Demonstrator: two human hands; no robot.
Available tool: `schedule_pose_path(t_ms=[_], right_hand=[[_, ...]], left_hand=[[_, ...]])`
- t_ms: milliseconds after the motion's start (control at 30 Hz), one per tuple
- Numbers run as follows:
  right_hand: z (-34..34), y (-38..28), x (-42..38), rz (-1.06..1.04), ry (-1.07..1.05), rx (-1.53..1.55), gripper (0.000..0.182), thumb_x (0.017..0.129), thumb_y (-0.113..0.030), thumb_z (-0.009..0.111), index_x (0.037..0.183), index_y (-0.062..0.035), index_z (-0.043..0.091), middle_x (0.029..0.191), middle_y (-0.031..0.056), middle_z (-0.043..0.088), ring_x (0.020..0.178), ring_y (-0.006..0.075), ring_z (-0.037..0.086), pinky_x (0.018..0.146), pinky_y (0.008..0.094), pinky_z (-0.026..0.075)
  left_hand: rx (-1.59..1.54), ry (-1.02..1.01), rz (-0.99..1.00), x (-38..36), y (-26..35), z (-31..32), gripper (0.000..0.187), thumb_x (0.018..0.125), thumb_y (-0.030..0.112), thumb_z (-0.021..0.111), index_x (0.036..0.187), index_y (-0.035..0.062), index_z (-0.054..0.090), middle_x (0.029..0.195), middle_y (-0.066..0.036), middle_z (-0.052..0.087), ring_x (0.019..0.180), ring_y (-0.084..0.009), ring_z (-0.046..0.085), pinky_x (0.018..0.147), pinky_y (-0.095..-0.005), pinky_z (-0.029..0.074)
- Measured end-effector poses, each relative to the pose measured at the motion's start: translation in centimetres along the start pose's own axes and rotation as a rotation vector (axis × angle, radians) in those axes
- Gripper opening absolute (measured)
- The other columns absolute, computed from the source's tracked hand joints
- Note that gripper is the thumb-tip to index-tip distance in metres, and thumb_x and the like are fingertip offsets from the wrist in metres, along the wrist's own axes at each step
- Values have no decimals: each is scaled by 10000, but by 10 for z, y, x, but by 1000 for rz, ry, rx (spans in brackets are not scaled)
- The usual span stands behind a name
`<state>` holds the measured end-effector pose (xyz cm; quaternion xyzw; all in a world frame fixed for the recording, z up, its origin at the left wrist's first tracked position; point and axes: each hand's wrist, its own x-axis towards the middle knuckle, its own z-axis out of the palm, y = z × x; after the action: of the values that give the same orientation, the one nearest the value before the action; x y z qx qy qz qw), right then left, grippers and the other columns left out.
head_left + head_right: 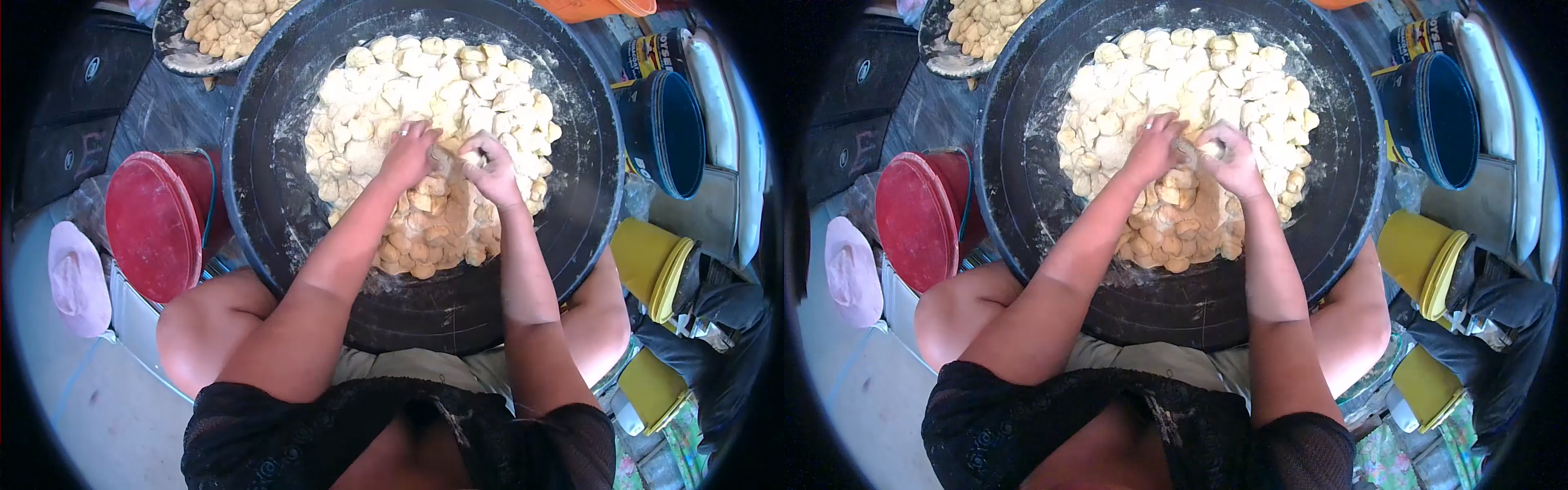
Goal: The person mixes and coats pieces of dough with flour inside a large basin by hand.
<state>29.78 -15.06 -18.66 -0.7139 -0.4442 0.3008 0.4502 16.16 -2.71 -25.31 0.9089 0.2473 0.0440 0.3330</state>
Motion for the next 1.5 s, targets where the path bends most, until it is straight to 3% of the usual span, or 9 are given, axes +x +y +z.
schedule_pose_path(t_ms=[100,267,367,667,767,867,1133,1233,1500], right_hand=[[-8,-44,12,189,-507,32,288,679,27,647,949,-70,615,884,25,549,825,135,531,755,274,446],[0,11,24,113,82,-888,464,754,-68,635,1210,-147,597,1312,78,511,1211,304,465,1034,465,347],[3,42,24,-28,-23,-1062,439,784,-89,602,1215,-171,593,1335,71,504,1260,266,422,1111,503,226],[-46,-15,5,195,488,556,266,859,-82,561,1112,-3,587,970,34,638,873,110,588,716,251,472],[-48,10,-8,403,-232,78,371,820,-71,591,1190,-53,576,1129,60,607,969,177,593,796,279,469],[11,25,-22,-109,-140,-992,388,777,-108,665,1160,-149,622,1179,45,599,1139,268,521,953,380,409],[-22,4,3,305,310,475,132,850,-143,637,924,-35,658,919,34,647,903,136,577,854,321,458],[-55,-21,-1,300,-105,588,168,864,-153,592,952,-23,651,925,44,645,824,127,586,770,270,463],[64,41,-4,153,40,-629,560,711,-233,765,1202,-67,554,1162,155,534,1072,369,519,905,433,454]], left_hand=[[-47,-208,-35,1,-13,-8,546,746,110,718,1260,135,535,1371,-106,433,1240,-296,436,944,-371,450],[-471,-81,-99,19,-34,-12,583,711,53,692,1266,104,523,1107,-138,580,1036,-313,560,909,-367,464],[-169,79,106,18,-30,-9,588,738,79,696,1294,115,508,1165,-134,571,1078,-306,551,919,-340,459],[-229,42,27,0,-4,-2,328,771,59,644,1093,108,613,992,-150,618,953,-297,597,886,-385,432],[-410,31,-107,11,-5,-23,299,782,33,607,1072,108,617,864,-168,634,831,-320,618,790,-401,479],[-365,-37,-209,20,-4,-49,299,806,88,602,1104,80,625,955,-148,673,817,-232,641,792,-327,496],[-72,-216,21,21,4,-29,504,752,48,687,1235,144,582,1292,-152,521,1174,-279,521,990,-345,429],[-9,-211,62,20,-2,-19,509,678,-12,709,1158,107,588,1289,-122,495,1191,-310,483,1004,-359,411],[-102,-386,-39,30,16,-43,356,653,-6,679,986,66,577,1029,-134,609,1032,-309,558,928,-350,447]])
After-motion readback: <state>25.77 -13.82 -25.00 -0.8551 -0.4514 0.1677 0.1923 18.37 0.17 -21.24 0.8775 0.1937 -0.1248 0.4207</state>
